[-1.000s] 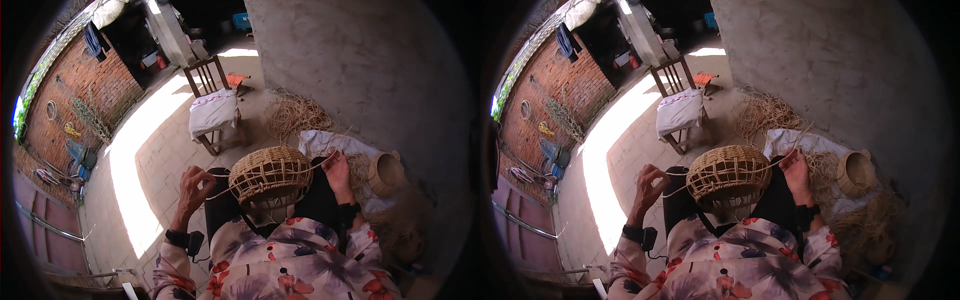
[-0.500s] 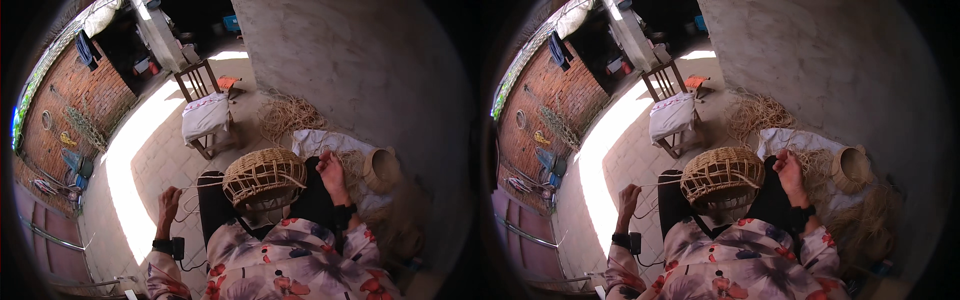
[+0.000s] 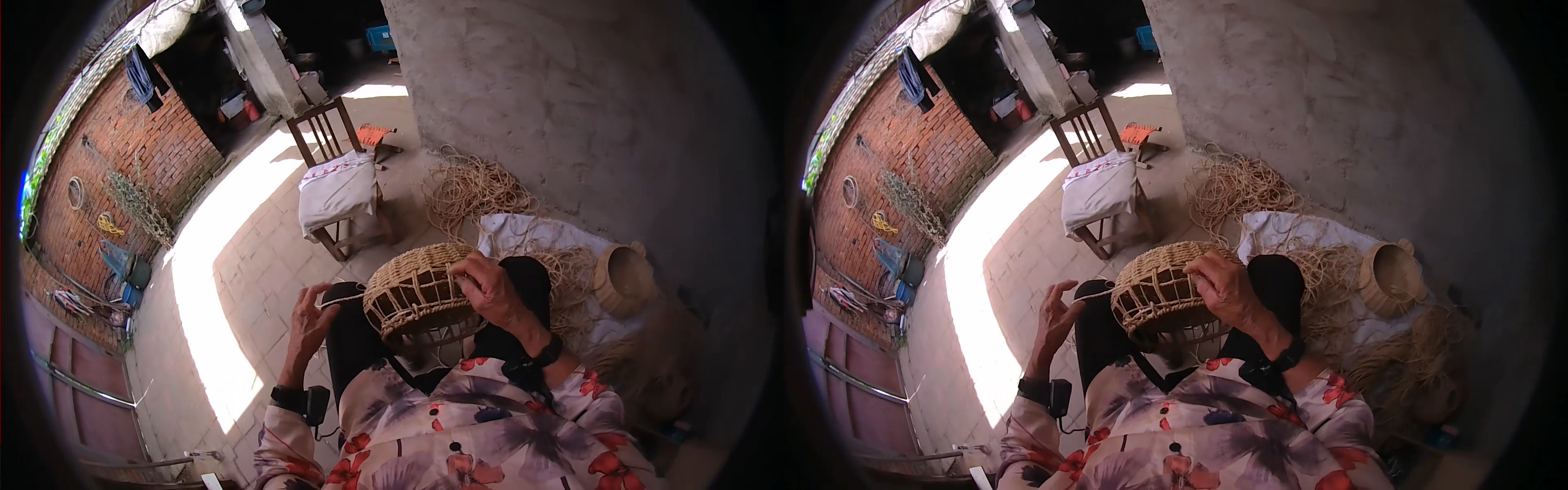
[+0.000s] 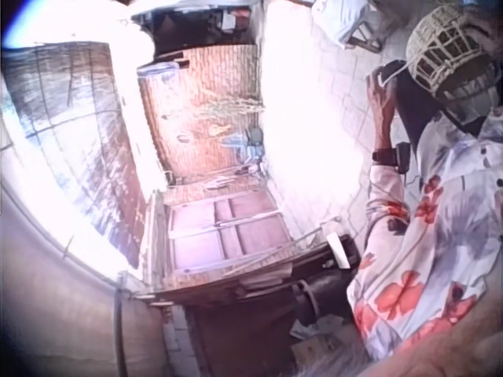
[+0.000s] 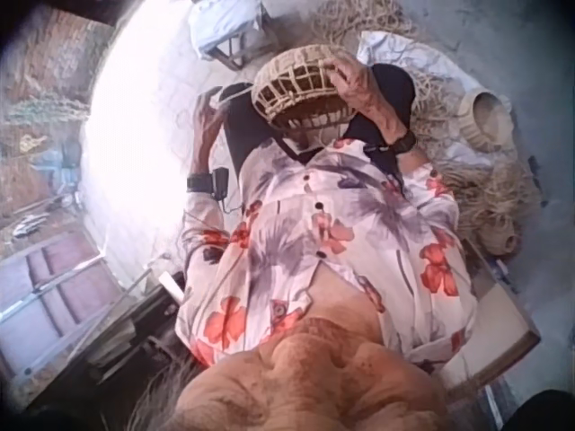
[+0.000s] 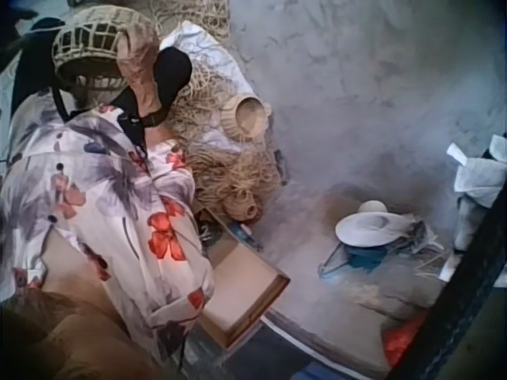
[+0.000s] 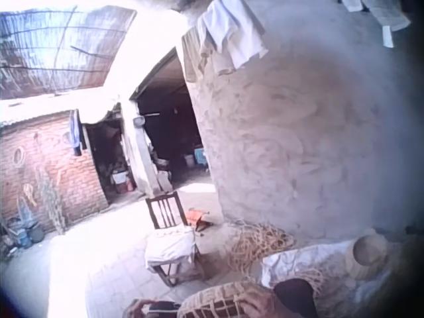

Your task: Weaving a basket using straw or similar natural fibers.

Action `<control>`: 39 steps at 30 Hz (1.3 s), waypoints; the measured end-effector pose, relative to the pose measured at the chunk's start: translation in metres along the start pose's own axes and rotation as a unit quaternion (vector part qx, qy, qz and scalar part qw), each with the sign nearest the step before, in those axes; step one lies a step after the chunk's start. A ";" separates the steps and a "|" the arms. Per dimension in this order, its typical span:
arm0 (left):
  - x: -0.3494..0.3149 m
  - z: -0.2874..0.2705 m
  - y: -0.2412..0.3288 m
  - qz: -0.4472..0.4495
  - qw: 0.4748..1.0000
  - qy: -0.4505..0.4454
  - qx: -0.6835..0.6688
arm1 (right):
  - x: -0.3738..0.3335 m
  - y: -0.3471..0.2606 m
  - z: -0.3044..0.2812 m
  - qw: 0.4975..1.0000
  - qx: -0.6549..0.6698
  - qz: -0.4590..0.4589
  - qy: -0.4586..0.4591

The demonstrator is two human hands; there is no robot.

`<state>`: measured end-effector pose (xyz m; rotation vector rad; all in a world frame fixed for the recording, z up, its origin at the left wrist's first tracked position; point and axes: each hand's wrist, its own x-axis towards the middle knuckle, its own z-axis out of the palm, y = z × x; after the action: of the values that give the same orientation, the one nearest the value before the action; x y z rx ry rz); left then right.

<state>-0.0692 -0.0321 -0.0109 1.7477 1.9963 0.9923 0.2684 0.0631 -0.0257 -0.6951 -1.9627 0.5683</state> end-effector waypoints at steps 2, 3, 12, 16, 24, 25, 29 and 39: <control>0.004 0.018 0.013 0.019 0.999 -0.042 -0.005 | 0.005 -0.010 0.011 0.999 -0.038 -0.002 -0.037; 0.004 0.026 0.011 0.085 0.995 -0.055 -0.022 | 0.006 -0.013 0.014 0.995 -0.074 -0.004 -0.072; -0.039 0.029 0.023 0.107 0.983 -0.136 -0.062 | -0.015 -0.034 0.016 0.964 -0.134 0.027 -0.230; -0.044 0.019 0.014 0.045 0.984 -0.164 -0.056 | -0.020 -0.027 0.001 0.992 -0.120 -0.007 -0.036; -0.044 0.026 0.007 0.059 0.986 -0.138 -0.067 | -0.034 -0.011 0.004 0.968 -0.248 -0.009 -0.046; -0.044 0.025 0.008 0.058 0.986 -0.138 -0.068 | -0.040 -0.005 0.009 0.968 -0.248 -0.009 -0.047; -0.046 0.020 0.008 0.064 0.988 -0.122 -0.072 | -0.049 0.005 0.021 0.960 -0.270 -0.038 -0.059; -0.045 0.028 -0.011 0.067 0.994 -0.081 -0.026 | -0.030 -0.014 0.019 0.981 -0.170 -0.049 -0.074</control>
<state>-0.0503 -0.0669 -0.0471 1.8900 1.7600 0.9025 0.2603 0.0305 -0.0444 -0.7777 -2.2478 0.2293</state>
